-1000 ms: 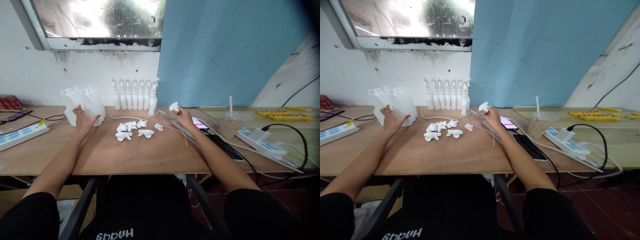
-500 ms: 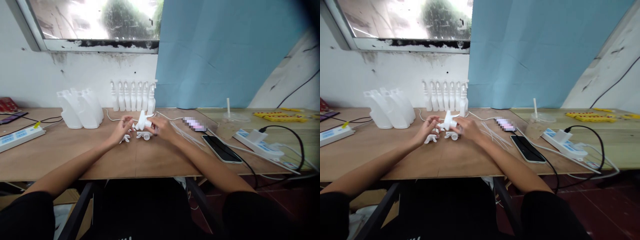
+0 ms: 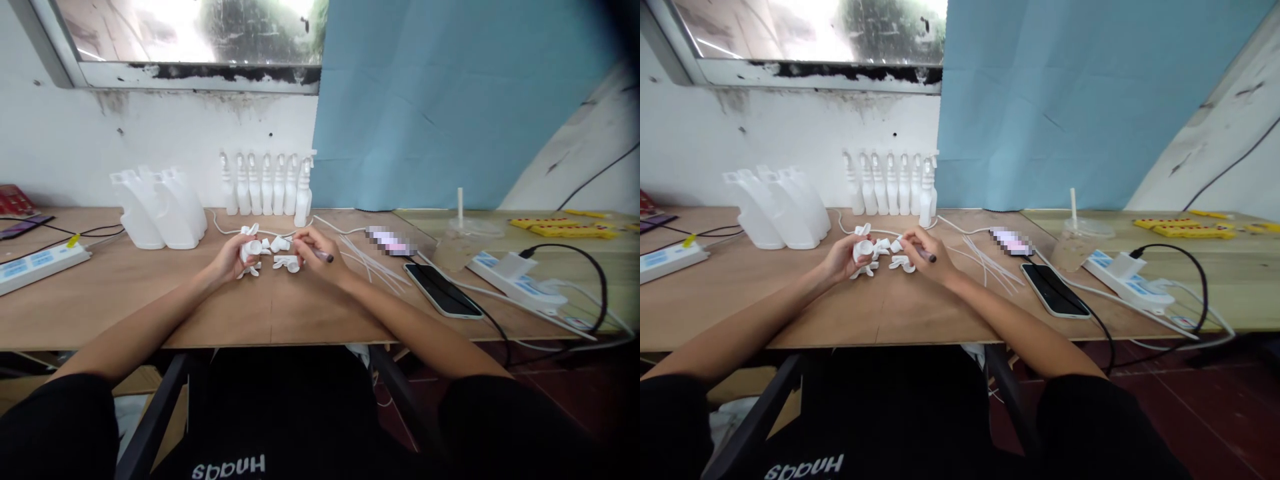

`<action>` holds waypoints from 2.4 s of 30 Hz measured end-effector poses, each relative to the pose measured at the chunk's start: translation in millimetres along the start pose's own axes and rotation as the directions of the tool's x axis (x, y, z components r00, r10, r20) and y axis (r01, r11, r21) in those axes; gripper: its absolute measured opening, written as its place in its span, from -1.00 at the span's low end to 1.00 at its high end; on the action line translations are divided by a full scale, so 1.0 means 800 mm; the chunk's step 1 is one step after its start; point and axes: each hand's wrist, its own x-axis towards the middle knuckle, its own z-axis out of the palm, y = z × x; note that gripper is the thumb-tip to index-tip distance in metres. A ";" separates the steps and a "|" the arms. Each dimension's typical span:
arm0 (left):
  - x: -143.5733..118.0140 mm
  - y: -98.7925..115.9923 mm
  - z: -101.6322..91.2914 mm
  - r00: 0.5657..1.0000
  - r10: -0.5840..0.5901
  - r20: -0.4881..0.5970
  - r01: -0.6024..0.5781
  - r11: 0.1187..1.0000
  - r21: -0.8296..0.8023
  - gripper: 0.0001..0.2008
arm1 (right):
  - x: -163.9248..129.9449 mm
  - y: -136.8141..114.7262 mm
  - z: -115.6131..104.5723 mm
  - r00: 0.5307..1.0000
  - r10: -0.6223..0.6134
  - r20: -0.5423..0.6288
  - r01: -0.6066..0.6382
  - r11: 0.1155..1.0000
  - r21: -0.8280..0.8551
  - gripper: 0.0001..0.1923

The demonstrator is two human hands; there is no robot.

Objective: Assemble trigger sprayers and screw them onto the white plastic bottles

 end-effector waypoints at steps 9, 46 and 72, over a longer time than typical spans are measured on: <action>-0.008 -0.003 0.016 0.999 0.031 -0.012 -0.030 0.994 0.101 -0.83 | -0.010 -0.004 0.019 0.968 -0.190 0.162 0.198 0.980 -0.035 -0.85; -0.008 -0.002 0.016 0.965 -0.244 0.095 0.254 0.959 -0.125 -0.87 | 0.000 0.014 0.031 0.906 -0.367 0.209 0.368 0.929 0.036 -0.85; 0.005 0.003 -0.027 0.913 0.321 0.251 -0.342 0.273 0.899 -0.78 | 0.014 0.084 -0.063 0.994 -0.006 -0.105 -0.044 0.884 -0.466 -0.54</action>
